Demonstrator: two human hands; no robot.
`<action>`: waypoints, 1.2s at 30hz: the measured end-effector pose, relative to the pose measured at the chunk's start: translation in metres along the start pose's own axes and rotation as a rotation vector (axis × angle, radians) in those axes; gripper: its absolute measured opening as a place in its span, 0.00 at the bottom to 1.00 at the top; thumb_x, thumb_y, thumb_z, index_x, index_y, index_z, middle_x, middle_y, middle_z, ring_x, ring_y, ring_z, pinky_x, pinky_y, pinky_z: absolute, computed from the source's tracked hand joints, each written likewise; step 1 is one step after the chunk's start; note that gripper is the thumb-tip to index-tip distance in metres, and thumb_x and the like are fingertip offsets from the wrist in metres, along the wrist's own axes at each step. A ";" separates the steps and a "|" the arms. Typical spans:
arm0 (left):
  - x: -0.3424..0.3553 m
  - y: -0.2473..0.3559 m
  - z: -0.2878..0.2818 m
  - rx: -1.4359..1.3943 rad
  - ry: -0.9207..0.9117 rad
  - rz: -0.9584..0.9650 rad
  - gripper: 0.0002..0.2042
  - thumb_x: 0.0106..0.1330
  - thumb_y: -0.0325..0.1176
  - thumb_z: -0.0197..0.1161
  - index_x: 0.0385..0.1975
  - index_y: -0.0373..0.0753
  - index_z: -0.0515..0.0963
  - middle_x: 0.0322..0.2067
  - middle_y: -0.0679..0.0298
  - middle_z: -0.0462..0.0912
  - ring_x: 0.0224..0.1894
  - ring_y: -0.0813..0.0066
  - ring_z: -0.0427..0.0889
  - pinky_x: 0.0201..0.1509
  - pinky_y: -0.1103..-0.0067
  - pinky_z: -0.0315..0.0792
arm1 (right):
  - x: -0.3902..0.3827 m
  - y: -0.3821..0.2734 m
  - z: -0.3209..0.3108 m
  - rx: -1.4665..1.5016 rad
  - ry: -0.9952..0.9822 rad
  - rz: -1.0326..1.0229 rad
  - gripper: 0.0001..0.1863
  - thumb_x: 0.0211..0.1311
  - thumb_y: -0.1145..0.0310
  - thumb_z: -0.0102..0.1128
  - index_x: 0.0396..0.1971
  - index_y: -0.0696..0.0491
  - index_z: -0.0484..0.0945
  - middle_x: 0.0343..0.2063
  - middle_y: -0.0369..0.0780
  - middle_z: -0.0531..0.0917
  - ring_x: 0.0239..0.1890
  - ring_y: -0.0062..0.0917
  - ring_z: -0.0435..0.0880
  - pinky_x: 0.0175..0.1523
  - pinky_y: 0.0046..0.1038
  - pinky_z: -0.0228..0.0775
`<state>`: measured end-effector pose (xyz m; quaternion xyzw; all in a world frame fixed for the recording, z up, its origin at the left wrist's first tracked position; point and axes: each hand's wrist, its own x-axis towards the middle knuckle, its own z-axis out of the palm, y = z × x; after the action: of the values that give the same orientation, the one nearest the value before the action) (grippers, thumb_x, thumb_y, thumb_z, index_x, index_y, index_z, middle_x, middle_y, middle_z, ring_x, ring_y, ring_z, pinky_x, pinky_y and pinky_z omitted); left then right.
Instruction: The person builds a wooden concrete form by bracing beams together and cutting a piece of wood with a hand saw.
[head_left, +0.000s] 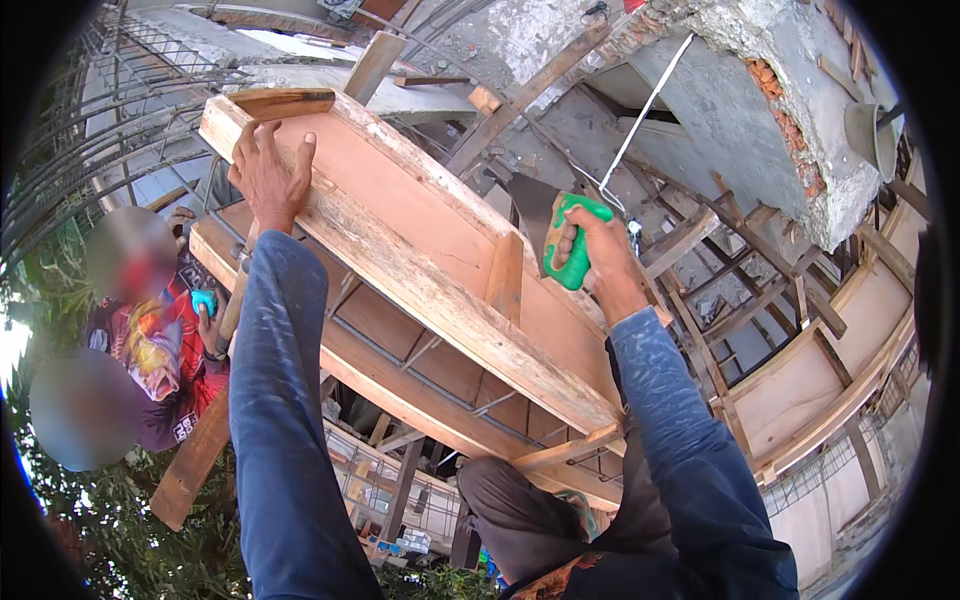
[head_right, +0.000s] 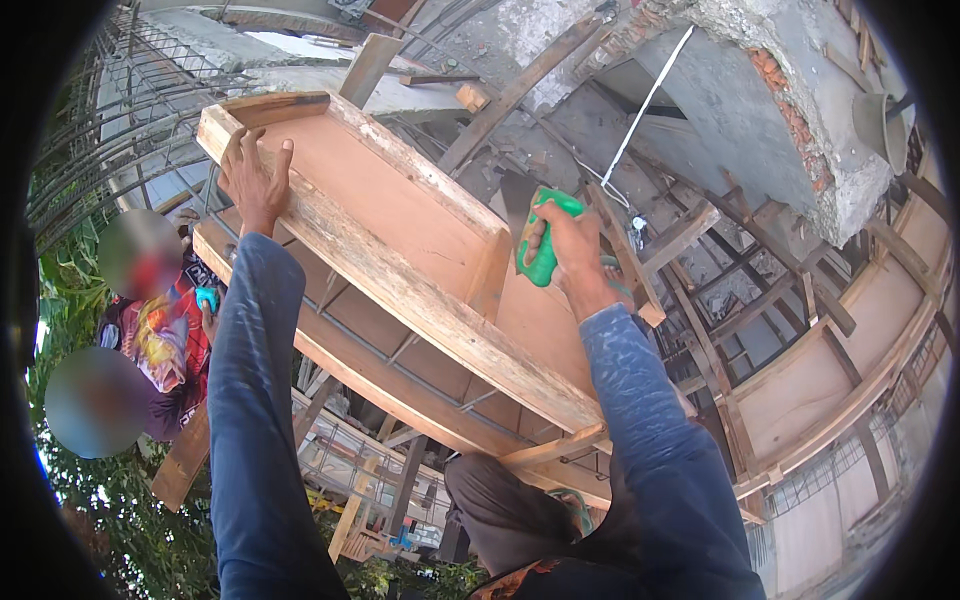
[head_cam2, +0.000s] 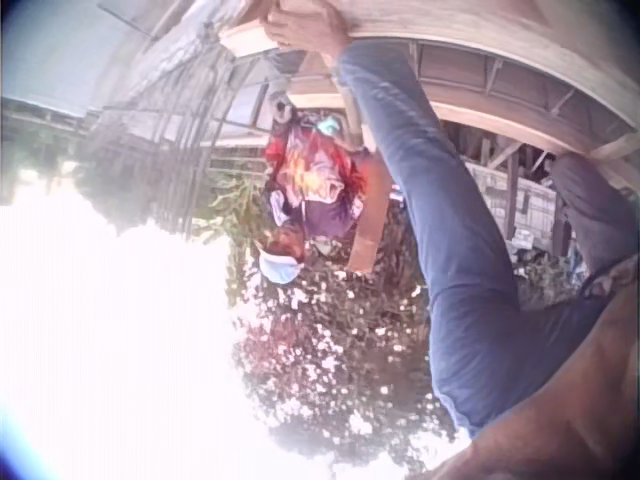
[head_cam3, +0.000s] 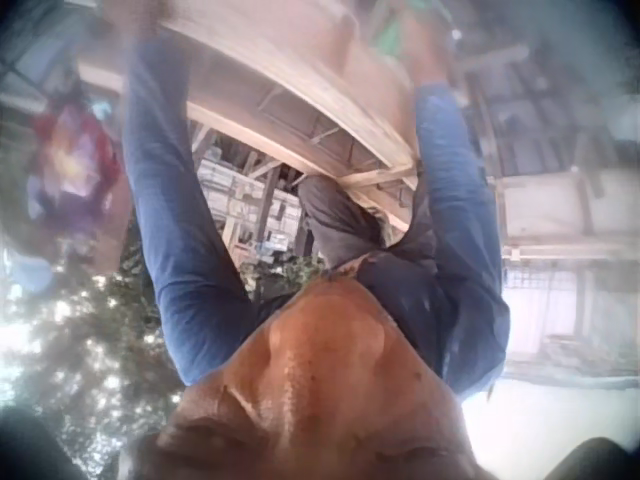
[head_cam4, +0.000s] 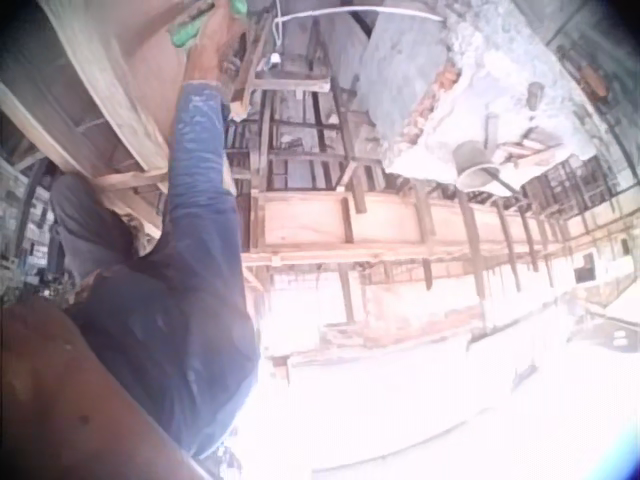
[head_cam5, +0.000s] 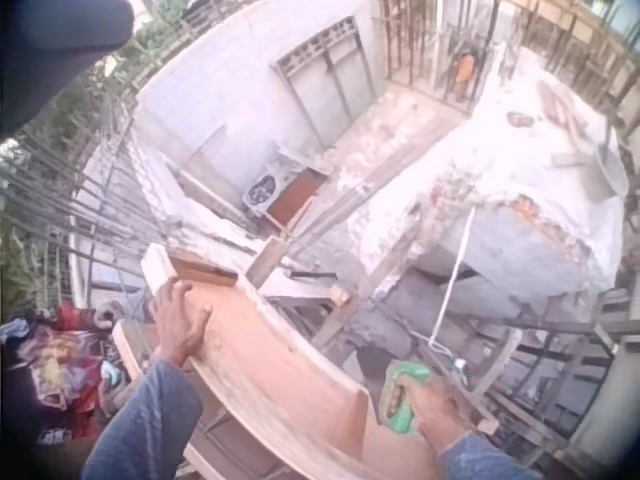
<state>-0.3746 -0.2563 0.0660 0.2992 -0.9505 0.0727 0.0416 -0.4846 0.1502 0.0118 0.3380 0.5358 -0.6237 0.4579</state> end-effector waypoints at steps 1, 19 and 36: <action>0.002 -0.006 0.006 -0.073 0.021 0.046 0.22 0.63 0.57 0.64 0.50 0.50 0.80 0.62 0.61 0.73 0.70 0.55 0.61 0.69 0.53 0.52 | 0.003 0.001 0.012 0.033 -0.021 0.018 0.08 0.59 0.70 0.62 0.31 0.59 0.77 0.18 0.40 0.77 0.16 0.29 0.77 0.18 0.33 0.71; 0.009 -0.008 0.000 -0.116 -0.336 0.033 0.24 0.58 0.62 0.65 0.36 0.46 0.85 0.59 0.68 0.78 0.74 0.58 0.54 0.72 0.42 0.43 | 0.021 0.006 0.135 0.341 0.015 0.193 0.05 0.57 0.73 0.60 0.27 0.56 0.73 0.18 0.38 0.73 0.19 0.28 0.76 0.22 0.38 0.70; 0.006 -0.010 -0.011 -0.090 -0.343 0.033 0.26 0.57 0.64 0.65 0.33 0.44 0.84 0.54 0.68 0.81 0.72 0.54 0.58 0.69 0.38 0.45 | 0.027 0.047 0.136 0.385 0.049 0.268 0.02 0.53 0.77 0.54 0.27 0.55 0.73 0.18 0.37 0.70 0.17 0.26 0.71 0.23 0.34 0.65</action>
<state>-0.3731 -0.2656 0.0791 0.2892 -0.9508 -0.0213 -0.1092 -0.4412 0.0114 -0.0031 0.5022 0.3681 -0.6398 0.4505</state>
